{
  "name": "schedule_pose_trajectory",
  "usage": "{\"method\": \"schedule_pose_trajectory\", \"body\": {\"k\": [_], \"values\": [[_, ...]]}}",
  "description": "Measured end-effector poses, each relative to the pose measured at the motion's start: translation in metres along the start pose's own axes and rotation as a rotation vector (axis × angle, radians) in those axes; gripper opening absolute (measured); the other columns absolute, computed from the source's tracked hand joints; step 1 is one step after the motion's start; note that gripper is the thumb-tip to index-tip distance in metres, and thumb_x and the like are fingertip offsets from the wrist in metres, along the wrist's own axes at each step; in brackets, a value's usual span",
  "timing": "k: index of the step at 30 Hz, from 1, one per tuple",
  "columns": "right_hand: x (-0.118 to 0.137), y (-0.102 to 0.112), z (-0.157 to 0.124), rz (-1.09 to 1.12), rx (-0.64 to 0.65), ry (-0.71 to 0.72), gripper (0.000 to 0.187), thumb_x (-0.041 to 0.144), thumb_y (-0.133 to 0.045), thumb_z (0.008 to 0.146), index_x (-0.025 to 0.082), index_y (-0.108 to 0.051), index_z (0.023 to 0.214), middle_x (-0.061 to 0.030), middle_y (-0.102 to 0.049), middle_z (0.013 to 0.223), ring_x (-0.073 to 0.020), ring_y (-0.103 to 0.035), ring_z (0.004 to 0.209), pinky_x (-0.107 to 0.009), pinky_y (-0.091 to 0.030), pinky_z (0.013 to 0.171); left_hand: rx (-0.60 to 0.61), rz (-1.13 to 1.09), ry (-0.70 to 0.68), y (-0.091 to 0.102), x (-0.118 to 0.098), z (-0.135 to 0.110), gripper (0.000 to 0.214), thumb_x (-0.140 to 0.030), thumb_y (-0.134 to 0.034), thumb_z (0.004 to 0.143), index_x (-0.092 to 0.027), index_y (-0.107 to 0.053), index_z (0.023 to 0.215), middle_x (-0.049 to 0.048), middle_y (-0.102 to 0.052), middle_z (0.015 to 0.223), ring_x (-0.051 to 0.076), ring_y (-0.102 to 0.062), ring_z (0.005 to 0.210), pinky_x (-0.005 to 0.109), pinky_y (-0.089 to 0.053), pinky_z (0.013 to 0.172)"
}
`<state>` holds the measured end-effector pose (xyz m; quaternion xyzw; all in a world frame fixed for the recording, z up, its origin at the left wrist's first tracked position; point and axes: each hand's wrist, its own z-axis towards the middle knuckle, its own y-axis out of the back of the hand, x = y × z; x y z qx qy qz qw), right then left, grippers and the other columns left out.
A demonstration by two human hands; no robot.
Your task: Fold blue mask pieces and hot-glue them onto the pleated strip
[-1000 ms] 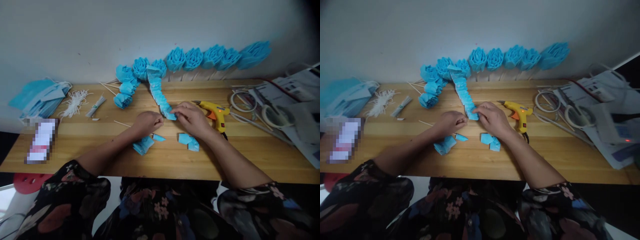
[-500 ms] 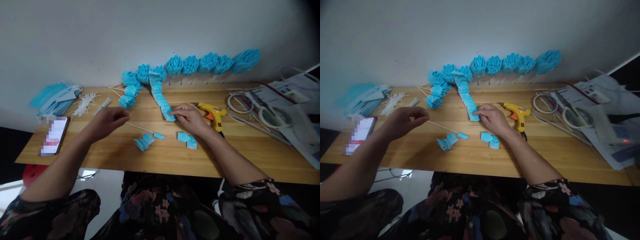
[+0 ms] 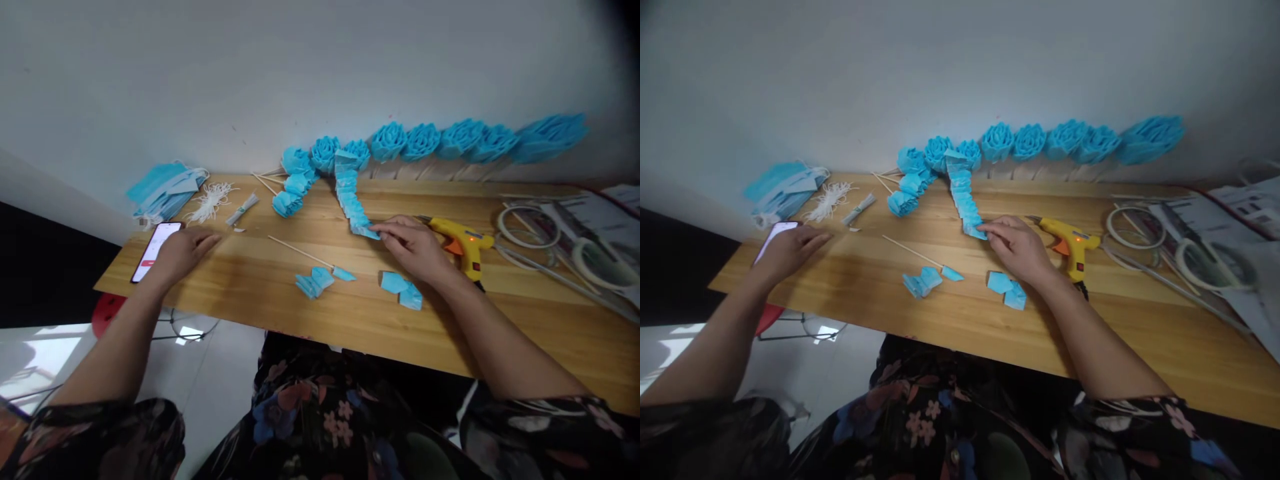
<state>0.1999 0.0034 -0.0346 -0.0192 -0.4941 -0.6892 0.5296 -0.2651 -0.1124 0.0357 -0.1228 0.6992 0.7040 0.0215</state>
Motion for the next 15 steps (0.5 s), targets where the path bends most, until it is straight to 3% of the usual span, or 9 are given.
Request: {"method": "schedule_pose_trajectory", "body": {"k": [2,5,8,12,15], "values": [[0.000,0.000,0.000,-0.012,-0.003,0.007,0.027,0.024,-0.056,0.098,0.026,-0.078,0.113,-0.0070,-0.075,0.096,-0.0247,-0.069,0.091,-0.043,-0.053,0.081,-0.095,0.060,0.055,-0.004,-0.006,0.011,0.037,-0.050,-0.049,0.093,-0.023,-0.072,0.086,0.0111,-0.073,0.094,0.029,-0.066,0.093,0.042,-0.051,0.085],[0.000,-0.001,0.000,-0.034,0.005,0.027,0.027,0.025,-0.056,0.098,0.027,-0.078,0.112,-0.0064,-0.074,0.095,-0.0249,-0.069,0.092,-0.044,-0.053,0.082,-0.231,0.110,-0.004,-0.010,-0.016,0.035,0.036,-0.039,-0.054,0.090,-0.019,-0.070,0.116,0.0152,-0.071,0.117,0.031,-0.063,0.113,0.043,-0.050,0.096],[-0.001,-0.001,0.000,-0.036,0.014,0.046,0.028,0.023,-0.055,0.097,0.028,-0.078,0.113,-0.0064,-0.074,0.096,-0.0250,-0.069,0.093,-0.045,-0.054,0.083,-0.197,0.087,-0.015,-0.016,-0.029,0.062,0.053,-0.040,-0.056,0.090,-0.016,-0.061,0.138,0.0155,-0.072,0.126,0.031,-0.064,0.113,0.042,-0.048,0.099],[-0.003,0.000,-0.001,-0.040,0.014,0.035,0.031,0.021,-0.055,0.097,0.029,-0.078,0.115,-0.0065,-0.074,0.098,-0.0254,-0.068,0.094,-0.045,-0.054,0.082,-0.085,0.145,0.013,-0.027,-0.045,0.093,0.045,-0.033,-0.053,0.091,-0.015,-0.067,0.130,0.0173,-0.073,0.125,0.032,-0.066,0.113,0.039,-0.047,0.094],[-0.004,0.000,-0.001,-0.027,0.014,0.029,0.032,0.021,-0.055,0.096,0.030,-0.078,0.117,-0.0060,-0.074,0.097,-0.0256,-0.068,0.093,-0.045,-0.054,0.081,-0.056,0.160,0.049,-0.034,-0.050,0.114,0.055,-0.027,-0.052,0.089,-0.015,-0.059,0.142,0.0175,-0.073,0.125,0.032,-0.067,0.111,0.038,-0.047,0.092]]}}
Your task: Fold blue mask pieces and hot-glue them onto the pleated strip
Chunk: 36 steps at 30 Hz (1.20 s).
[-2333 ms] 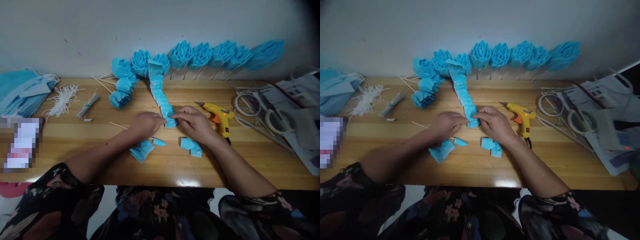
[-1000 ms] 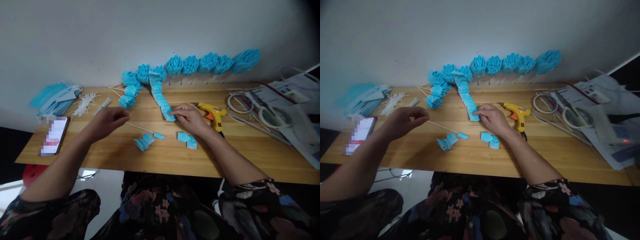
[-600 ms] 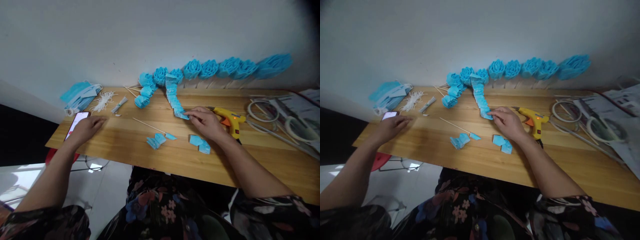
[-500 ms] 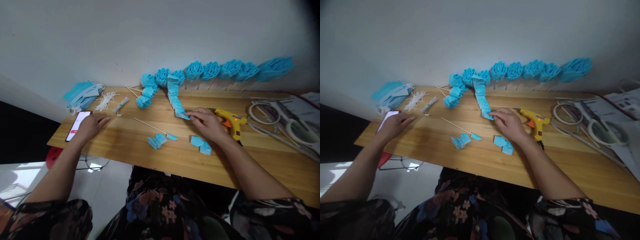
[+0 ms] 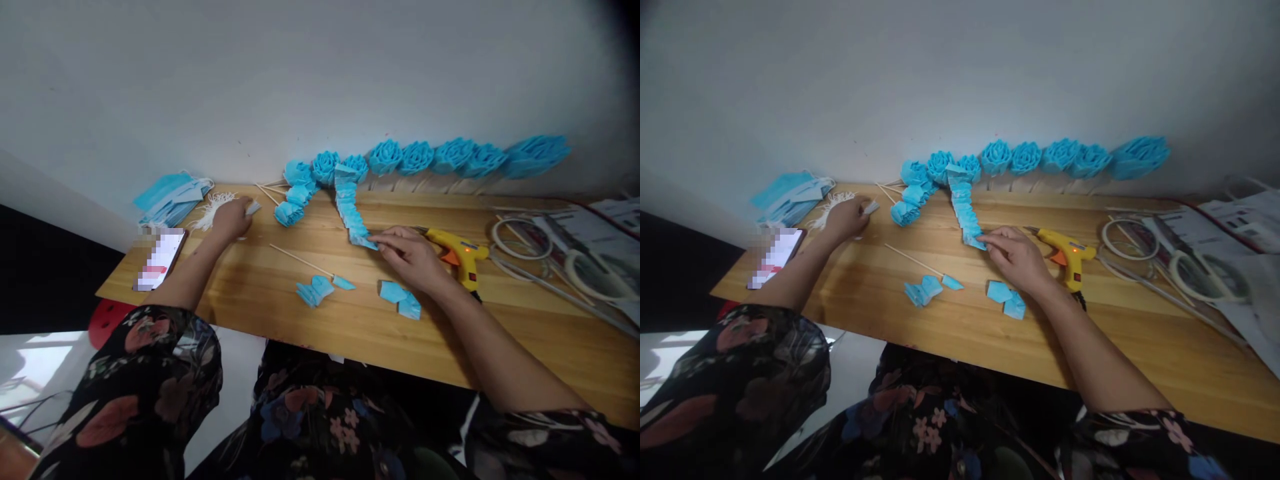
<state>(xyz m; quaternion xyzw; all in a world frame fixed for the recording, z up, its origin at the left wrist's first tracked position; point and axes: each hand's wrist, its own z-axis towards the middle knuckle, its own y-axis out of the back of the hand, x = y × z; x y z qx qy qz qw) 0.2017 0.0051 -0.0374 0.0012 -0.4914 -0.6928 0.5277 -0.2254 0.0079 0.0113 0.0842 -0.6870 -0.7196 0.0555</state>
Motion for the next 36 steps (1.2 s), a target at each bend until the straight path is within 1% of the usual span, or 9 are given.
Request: {"method": "schedule_pose_trajectory", "body": {"k": [4,7,9,14,17,19,23,32,36], "values": [[-0.001,-0.001,0.000,0.020,-0.023,0.010,0.032,0.018,-0.054,0.096,0.027,-0.079,0.115,-0.0070,-0.073,0.097,-0.0249,-0.068,0.094,-0.044,-0.053,0.082,-0.023,-0.050,0.034,0.000,-0.006,0.018,0.063,-0.034,-0.054,0.091,-0.015,-0.050,0.152,0.0180,-0.072,0.126,0.034,-0.065,0.114,0.042,-0.047,0.095],[-0.002,-0.002,0.000,0.020,-0.009,-0.001,0.033,0.016,-0.053,0.095,0.027,-0.080,0.112,-0.0061,-0.073,0.097,-0.0231,-0.067,0.091,-0.041,-0.052,0.081,-0.221,-0.050,-0.022,0.012,-0.023,0.016,0.060,-0.042,-0.052,0.095,-0.013,-0.054,0.148,0.0207,-0.065,0.136,0.036,-0.059,0.123,0.046,-0.044,0.104],[-0.002,-0.002,0.000,0.014,0.013,-0.010,0.034,0.015,-0.053,0.094,0.028,-0.081,0.108,-0.0061,-0.072,0.098,-0.0227,-0.066,0.090,-0.041,-0.051,0.081,-0.301,-0.104,-0.152,0.021,-0.044,0.003,0.051,-0.040,-0.050,0.097,-0.017,-0.060,0.142,0.0167,-0.068,0.131,0.033,-0.059,0.122,0.044,-0.043,0.105],[-0.002,0.000,0.000,-0.004,0.081,-0.005,0.038,0.009,-0.052,0.089,0.029,-0.082,0.101,-0.0058,-0.072,0.100,-0.0222,-0.065,0.093,-0.043,-0.051,0.086,-0.120,-0.288,-0.568,0.023,-0.115,-0.046,0.030,-0.032,-0.051,0.098,-0.017,-0.076,0.091,0.0093,-0.074,0.089,0.023,-0.066,0.090,0.035,-0.046,0.085],[-0.001,-0.001,0.000,-0.020,0.082,0.002,0.039,0.008,-0.053,0.088,0.030,-0.082,0.100,-0.0053,-0.072,0.101,-0.0222,-0.065,0.094,-0.043,-0.050,0.087,0.019,-0.323,-0.804,0.006,-0.149,-0.061,0.027,-0.026,-0.052,0.098,-0.019,-0.079,0.100,0.0085,-0.077,0.092,0.021,-0.068,0.088,0.033,-0.044,0.080],[0.000,-0.001,0.000,-0.036,0.084,0.002,0.039,0.008,-0.053,0.088,0.031,-0.082,0.100,-0.0053,-0.072,0.102,-0.0225,-0.064,0.094,-0.043,-0.050,0.086,0.061,-0.268,-0.848,-0.006,-0.162,-0.062,0.031,-0.022,-0.050,0.098,-0.022,-0.079,0.108,0.0079,-0.077,0.093,0.022,-0.069,0.090,0.034,-0.045,0.082],[0.000,-0.001,-0.001,-0.064,0.101,0.002,0.039,0.008,-0.052,0.090,0.029,-0.082,0.102,-0.0056,-0.072,0.102,-0.0223,-0.064,0.096,-0.042,-0.050,0.087,0.111,-0.222,-0.871,-0.020,-0.170,-0.055,0.040,-0.014,-0.049,0.094,-0.025,-0.078,0.119,0.0074,-0.078,0.098,0.022,-0.070,0.094,0.036,-0.045,0.087],[0.001,-0.002,-0.002,-0.068,0.139,-0.014,0.037,0.009,-0.050,0.093,0.029,-0.081,0.102,-0.0060,-0.073,0.103,-0.0229,-0.064,0.098,-0.041,-0.050,0.087,0.190,-0.242,-0.874,-0.027,-0.171,-0.053,0.043,-0.016,-0.048,0.094,-0.025,-0.076,0.126,0.0079,-0.079,0.116,0.023,-0.072,0.101,0.037,-0.047,0.090],[0.004,0.007,0.002,-0.033,0.049,-0.057,0.031,0.014,-0.050,0.095,0.027,-0.077,0.106,-0.0056,-0.074,0.103,-0.0232,-0.065,0.098,-0.041,-0.050,0.087,0.191,-0.234,-0.894,-0.028,-0.172,-0.053,0.044,-0.015,-0.048,0.094,-0.025,-0.076,0.126,0.0084,-0.079,0.117,0.023,-0.072,0.102,0.037,-0.047,0.091]]}}
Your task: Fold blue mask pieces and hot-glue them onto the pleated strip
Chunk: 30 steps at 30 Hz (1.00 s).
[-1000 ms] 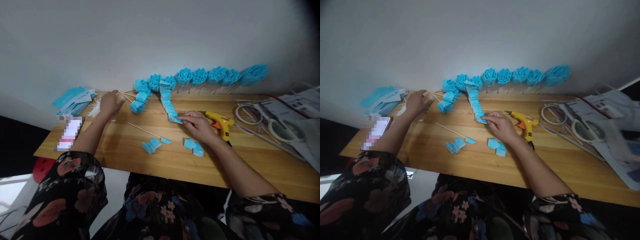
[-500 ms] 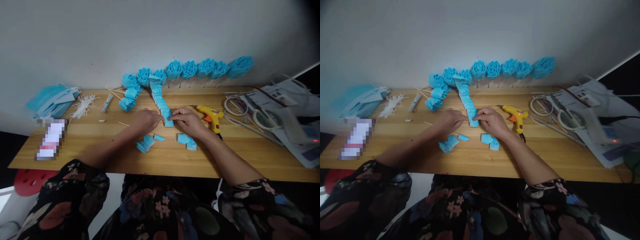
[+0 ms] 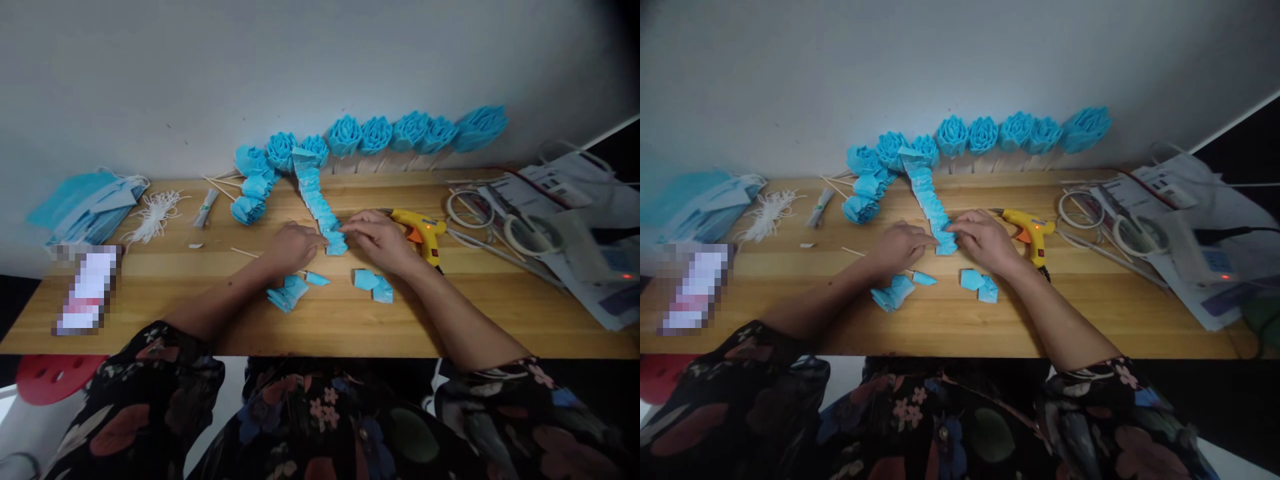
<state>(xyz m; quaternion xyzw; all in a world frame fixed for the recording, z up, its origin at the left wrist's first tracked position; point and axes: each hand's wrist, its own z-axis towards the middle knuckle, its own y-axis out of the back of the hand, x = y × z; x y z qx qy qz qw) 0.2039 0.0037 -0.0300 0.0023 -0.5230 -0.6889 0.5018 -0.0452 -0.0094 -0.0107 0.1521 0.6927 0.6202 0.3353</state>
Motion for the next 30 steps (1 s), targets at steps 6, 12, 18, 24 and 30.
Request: {"method": "schedule_pose_trajectory", "body": {"k": [6,12,18,24,30], "values": [[0.012,0.011,0.003,0.038,0.068,-0.081,0.017,0.017,-0.051,0.096,0.023,-0.067,0.097,-0.0037,-0.075,0.091,-0.0223,-0.068,0.090,-0.036,-0.048,0.082,0.039,-0.004,0.026,0.003,-0.002,0.001,0.043,-0.013,-0.048,0.093,-0.024,-0.077,0.124,0.0087,-0.078,0.118,0.024,-0.072,0.104,0.039,-0.047,0.090],[0.012,0.005,0.001,-0.024,0.175,-0.086,0.019,0.016,-0.048,0.095,0.024,-0.064,0.097,-0.0042,-0.075,0.096,-0.0228,-0.067,0.094,-0.036,-0.047,0.081,0.009,-0.003,-0.003,-0.002,-0.001,0.001,0.044,-0.013,-0.049,0.091,-0.025,-0.077,0.122,0.0080,-0.080,0.107,0.023,-0.072,0.096,0.037,-0.047,0.087],[0.016,0.008,0.002,-0.094,0.227,-0.092,0.021,0.018,-0.046,0.097,0.024,-0.065,0.101,-0.0062,-0.075,0.101,-0.0241,-0.067,0.097,-0.037,-0.049,0.083,-0.361,-0.132,0.084,0.020,0.026,-0.010,0.036,-0.017,-0.048,0.092,-0.019,-0.080,0.109,0.0066,-0.079,0.099,0.018,-0.069,0.087,0.030,-0.048,0.080],[0.017,0.007,0.001,-0.141,0.248,-0.086,0.023,0.020,-0.046,0.098,0.024,-0.068,0.104,-0.0079,-0.075,0.103,-0.0272,-0.068,0.100,-0.039,-0.050,0.081,-0.270,0.214,0.368,0.052,0.063,-0.020,0.034,-0.026,-0.050,0.094,-0.016,-0.077,0.111,0.0106,-0.075,0.093,0.025,-0.067,0.086,0.036,-0.046,0.079],[0.017,0.008,0.001,-0.151,0.257,-0.078,0.025,0.024,-0.047,0.099,0.025,-0.070,0.109,-0.0084,-0.076,0.104,-0.0279,-0.068,0.101,-0.041,-0.051,0.082,-0.045,0.476,0.339,0.045,0.052,-0.012,0.031,-0.016,-0.045,0.093,-0.011,-0.075,0.099,0.0202,-0.072,0.103,0.032,-0.065,0.101,0.044,-0.044,0.084]]}}
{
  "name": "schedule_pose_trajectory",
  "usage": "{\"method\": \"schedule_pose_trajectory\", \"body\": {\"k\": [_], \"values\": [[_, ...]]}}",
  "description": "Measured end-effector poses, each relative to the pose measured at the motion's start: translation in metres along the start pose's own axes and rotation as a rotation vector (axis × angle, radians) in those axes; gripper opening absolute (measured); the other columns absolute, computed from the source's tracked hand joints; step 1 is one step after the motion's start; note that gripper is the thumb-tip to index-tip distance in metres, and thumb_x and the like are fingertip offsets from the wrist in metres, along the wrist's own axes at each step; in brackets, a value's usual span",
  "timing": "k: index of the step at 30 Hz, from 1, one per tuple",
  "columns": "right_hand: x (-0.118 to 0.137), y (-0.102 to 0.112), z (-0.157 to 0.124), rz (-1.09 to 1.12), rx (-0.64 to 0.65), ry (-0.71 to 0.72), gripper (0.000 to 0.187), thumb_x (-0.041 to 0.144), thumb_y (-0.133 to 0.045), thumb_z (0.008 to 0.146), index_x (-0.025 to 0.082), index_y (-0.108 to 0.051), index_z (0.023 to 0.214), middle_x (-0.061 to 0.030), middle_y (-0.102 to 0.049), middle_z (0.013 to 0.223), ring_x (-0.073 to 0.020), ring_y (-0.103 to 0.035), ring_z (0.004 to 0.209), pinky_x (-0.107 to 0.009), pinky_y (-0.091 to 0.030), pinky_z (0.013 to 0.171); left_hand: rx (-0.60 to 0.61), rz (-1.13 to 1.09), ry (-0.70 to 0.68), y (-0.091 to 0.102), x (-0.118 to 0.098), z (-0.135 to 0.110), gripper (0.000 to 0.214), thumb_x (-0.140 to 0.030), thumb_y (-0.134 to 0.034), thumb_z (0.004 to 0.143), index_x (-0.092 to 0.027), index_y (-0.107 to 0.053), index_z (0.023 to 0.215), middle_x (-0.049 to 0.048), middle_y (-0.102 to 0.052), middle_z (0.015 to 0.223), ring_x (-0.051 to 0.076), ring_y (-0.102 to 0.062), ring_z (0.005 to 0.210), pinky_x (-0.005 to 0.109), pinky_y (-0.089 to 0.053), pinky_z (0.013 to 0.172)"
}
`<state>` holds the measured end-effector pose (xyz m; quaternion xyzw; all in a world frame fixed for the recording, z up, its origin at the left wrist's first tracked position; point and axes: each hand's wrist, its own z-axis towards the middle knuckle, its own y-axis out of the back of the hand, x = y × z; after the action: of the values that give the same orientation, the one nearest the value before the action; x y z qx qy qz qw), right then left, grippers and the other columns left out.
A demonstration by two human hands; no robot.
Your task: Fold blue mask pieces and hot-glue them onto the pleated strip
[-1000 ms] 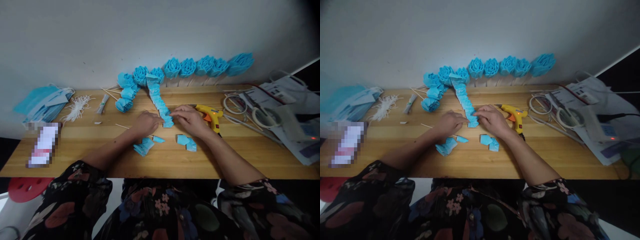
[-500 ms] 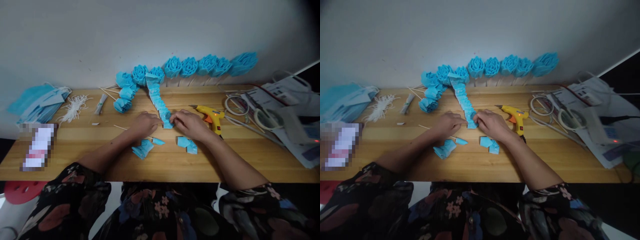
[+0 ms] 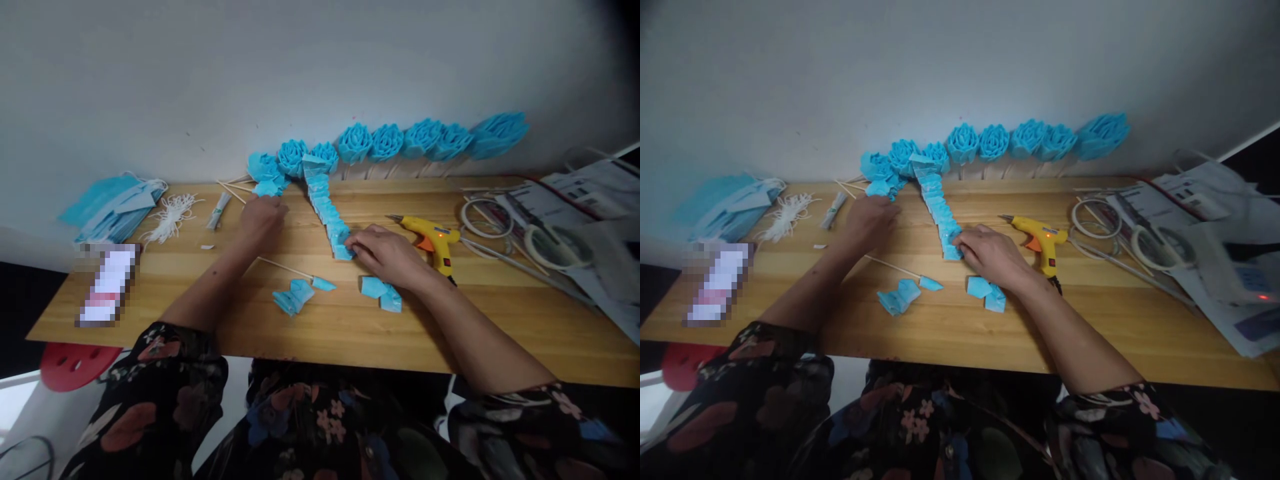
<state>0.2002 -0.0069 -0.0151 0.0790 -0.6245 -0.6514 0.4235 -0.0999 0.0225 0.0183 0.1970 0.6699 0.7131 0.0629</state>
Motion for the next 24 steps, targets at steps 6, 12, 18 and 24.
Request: {"method": "schedule_pose_trajectory", "body": {"k": [6,12,18,24], "values": [[-0.003,-0.003,-0.001,0.005,-0.026,0.033,0.027,0.024,-0.047,0.100,0.024,-0.072,0.111,-0.0088,-0.077,0.105,-0.0281,-0.069,0.103,-0.041,-0.052,0.084,0.013,0.070,-0.047,-0.006,-0.007,0.012,0.030,-0.014,-0.046,0.093,-0.009,-0.075,0.090,0.0211,-0.071,0.099,0.032,-0.063,0.102,0.044,-0.042,0.085],[-0.006,-0.006,0.000,0.123,-0.123,0.055,0.024,0.024,-0.050,0.100,0.024,-0.072,0.111,-0.0072,-0.078,0.103,-0.0264,-0.070,0.100,-0.042,-0.052,0.087,-0.138,-0.112,-0.065,0.015,0.025,-0.028,0.025,-0.022,-0.051,0.091,-0.016,-0.074,0.086,0.0125,-0.072,0.095,0.027,-0.063,0.094,0.039,-0.042,0.083],[-0.007,-0.007,0.002,0.233,-0.219,0.010,0.023,0.023,-0.054,0.098,0.026,-0.072,0.111,-0.0041,-0.078,0.092,-0.0246,-0.071,0.091,-0.041,-0.053,0.084,-0.035,-0.019,0.303,0.028,0.104,-0.088,0.024,-0.028,-0.051,0.092,-0.017,-0.072,0.086,0.0102,-0.073,0.094,0.024,-0.063,0.089,0.036,-0.038,0.077],[-0.009,-0.008,0.003,0.254,-0.218,-0.005,0.024,0.025,-0.053,0.097,0.026,-0.075,0.108,-0.0047,-0.078,0.091,-0.0241,-0.071,0.088,-0.043,-0.054,0.083,-0.034,-0.031,0.411,0.021,0.116,-0.107,0.029,-0.025,-0.047,0.095,-0.019,-0.075,0.097,0.0127,-0.076,0.106,0.030,-0.067,0.101,0.041,-0.042,0.085]]}}
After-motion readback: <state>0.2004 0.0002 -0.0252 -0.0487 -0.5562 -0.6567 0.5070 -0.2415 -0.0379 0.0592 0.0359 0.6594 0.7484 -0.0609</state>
